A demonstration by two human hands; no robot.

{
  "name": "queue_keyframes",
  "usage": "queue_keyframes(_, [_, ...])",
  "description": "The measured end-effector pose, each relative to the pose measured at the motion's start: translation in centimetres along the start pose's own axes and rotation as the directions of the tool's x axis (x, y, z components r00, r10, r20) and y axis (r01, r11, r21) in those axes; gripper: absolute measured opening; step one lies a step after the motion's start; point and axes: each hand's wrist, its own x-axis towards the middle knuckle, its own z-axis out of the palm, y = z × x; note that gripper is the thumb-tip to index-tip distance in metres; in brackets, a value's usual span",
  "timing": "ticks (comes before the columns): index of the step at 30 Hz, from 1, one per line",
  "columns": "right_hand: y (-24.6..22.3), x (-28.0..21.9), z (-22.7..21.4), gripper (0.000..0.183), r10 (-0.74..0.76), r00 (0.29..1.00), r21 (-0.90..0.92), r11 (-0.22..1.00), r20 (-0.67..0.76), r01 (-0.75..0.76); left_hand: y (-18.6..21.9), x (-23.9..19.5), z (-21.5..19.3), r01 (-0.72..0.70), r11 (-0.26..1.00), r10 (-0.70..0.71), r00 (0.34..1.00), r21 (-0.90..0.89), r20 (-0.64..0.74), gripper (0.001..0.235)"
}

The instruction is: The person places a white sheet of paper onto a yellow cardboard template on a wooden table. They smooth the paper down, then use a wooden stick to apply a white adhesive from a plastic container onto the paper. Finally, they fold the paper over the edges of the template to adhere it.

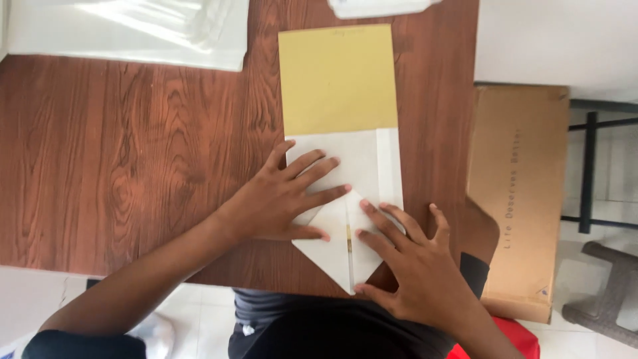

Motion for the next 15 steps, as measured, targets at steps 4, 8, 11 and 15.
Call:
queue_keyframes(4, [1.9,1.7,-1.2,0.037,0.264,0.964,0.255,0.935,-0.038,-0.247,-1.1,-0.1,0.8,0.054,0.917,-0.057,0.998,-0.395,0.005,0.074])
queue_keyframes(8, [10.1,5.5,-0.3,0.018,0.723,0.662,0.883,0.424,-0.198,-0.199,-1.4,-0.2,0.8,0.092,0.848,-0.076,0.996,-0.522,0.052,0.077])
queue_keyframes(11, [17.4,10.4,-0.5,0.022,0.801,0.596,0.996,-0.003,0.059,-0.094,-1.2,-0.4,0.9,0.099,0.868,-0.090,0.995,-0.486,0.041,0.080])
queue_keyframes(15, [21.0,17.3,-1.8,0.014,0.772,0.575,0.958,-0.272,0.271,-0.088,-1.2,-1.0,1.4,0.103,0.875,-0.120,0.993,-0.473,-0.007,0.070])
